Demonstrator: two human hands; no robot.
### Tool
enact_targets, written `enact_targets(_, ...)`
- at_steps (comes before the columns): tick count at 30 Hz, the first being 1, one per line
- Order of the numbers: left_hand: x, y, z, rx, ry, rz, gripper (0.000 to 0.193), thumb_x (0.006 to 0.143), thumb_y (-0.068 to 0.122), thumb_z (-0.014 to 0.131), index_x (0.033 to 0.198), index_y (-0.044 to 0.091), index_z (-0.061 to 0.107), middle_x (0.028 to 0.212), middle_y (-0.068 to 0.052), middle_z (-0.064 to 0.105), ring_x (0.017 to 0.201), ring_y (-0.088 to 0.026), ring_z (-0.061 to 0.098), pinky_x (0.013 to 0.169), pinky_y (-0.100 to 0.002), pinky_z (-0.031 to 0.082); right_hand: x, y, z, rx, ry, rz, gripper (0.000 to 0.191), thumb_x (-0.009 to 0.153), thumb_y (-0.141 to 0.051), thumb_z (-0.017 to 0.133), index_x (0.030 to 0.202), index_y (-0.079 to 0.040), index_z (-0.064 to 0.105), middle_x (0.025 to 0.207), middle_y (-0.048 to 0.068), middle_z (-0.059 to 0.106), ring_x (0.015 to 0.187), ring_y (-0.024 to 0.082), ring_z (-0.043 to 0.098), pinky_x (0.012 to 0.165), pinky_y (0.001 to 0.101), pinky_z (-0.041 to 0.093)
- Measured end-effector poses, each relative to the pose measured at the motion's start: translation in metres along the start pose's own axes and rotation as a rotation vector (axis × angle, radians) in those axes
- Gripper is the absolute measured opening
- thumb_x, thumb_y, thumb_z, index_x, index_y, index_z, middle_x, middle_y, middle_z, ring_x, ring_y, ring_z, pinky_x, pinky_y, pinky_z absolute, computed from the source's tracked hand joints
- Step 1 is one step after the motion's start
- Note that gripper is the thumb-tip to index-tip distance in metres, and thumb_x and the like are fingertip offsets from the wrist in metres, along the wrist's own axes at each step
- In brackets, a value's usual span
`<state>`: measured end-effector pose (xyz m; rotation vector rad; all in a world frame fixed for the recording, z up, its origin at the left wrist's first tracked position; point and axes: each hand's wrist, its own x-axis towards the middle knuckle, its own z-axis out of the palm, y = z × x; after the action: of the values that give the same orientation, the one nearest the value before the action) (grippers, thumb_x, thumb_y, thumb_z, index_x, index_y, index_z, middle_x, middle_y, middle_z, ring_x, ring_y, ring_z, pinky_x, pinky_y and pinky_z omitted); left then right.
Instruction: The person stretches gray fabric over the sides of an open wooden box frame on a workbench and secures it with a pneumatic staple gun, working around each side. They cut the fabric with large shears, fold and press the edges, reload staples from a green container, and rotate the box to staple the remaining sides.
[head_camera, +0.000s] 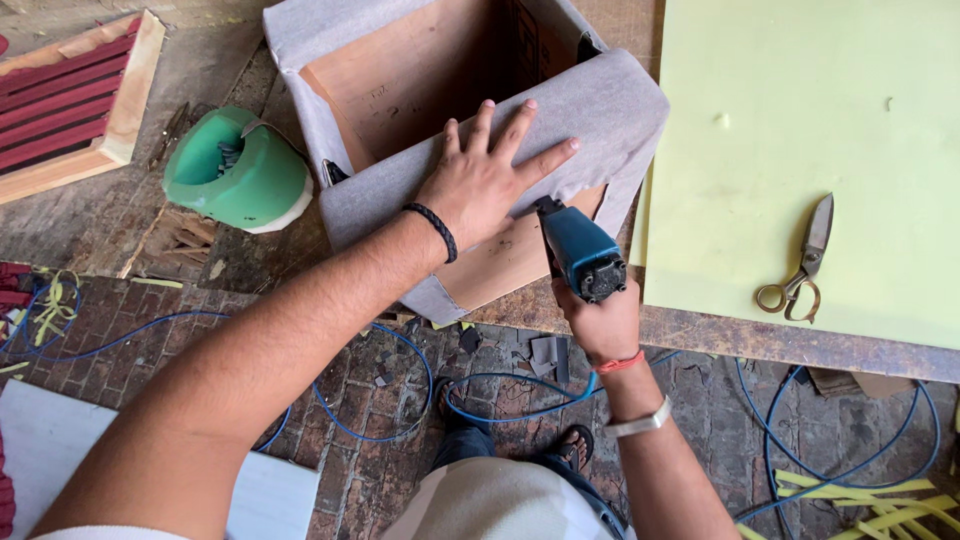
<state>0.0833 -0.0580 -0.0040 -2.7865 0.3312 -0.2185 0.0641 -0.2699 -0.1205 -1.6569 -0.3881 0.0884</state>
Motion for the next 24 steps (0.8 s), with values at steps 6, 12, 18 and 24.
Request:
enact_targets(6, 0.003, -0.004, 0.002, -0.117, -0.148, -0.01, 0.128, 0.064, 0.045, 0.092, 0.162, 0.041, 0.008, 0.167, -0.022, 0.006, 0.147, -0.057, 0.018, 0.107, -0.08, 0.023, -0.007, 0.001, 0.011, -0.054, -0.1, 0.168, 0.02, 0.079, -0.015, 0.079, 0.093, -0.003, 0.074, 0.076, 0.009, 0.075, 0.066, 0.016, 0.07, 0.062, 0.0331, 0.056)
enact_targets(12, 0.002, -0.04, 0.025, -0.665, 0.011, 0.081, 0.086, 0.083, 0.043, 0.064, 0.164, 0.037, 0.037, 0.177, -0.007, 0.024, 0.164, -0.039, 0.014, 0.125, -0.07, 0.0, -0.014, -0.005, 0.019, -0.126, -0.116, 0.087, 0.019, 0.079, -0.018, 0.079, 0.093, -0.005, 0.075, 0.076, 0.006, 0.076, 0.07, 0.014, 0.073, 0.065, 0.0323, 0.057)
enact_targets(18, 0.001, -0.043, 0.038, -0.783, 0.084, 0.0, 0.067, 0.098, 0.062, 0.042, 0.156, 0.029, 0.047, 0.167, -0.001, 0.041, 0.158, -0.032, 0.027, 0.128, -0.053, 0.014, -0.03, -0.01, 0.048, -0.104, -0.165, 0.026, 0.017, 0.08, -0.019, 0.079, 0.083, -0.003, 0.072, 0.069, 0.009, 0.074, 0.064, 0.015, 0.073, 0.061, 0.0336, 0.057)
enact_targets(24, 0.0, -0.044, 0.034, -0.84, 0.153, -0.024, 0.061, 0.1, 0.058, 0.04, 0.152, 0.03, 0.052, 0.161, 0.001, 0.05, 0.154, -0.029, 0.034, 0.127, -0.046, 0.023, -0.042, -0.013, 0.057, -0.089, -0.211, -0.005, 0.014, 0.079, -0.016, 0.077, 0.085, -0.005, 0.073, 0.069, 0.009, 0.075, 0.063, 0.016, 0.075, 0.059, 0.0341, 0.058)
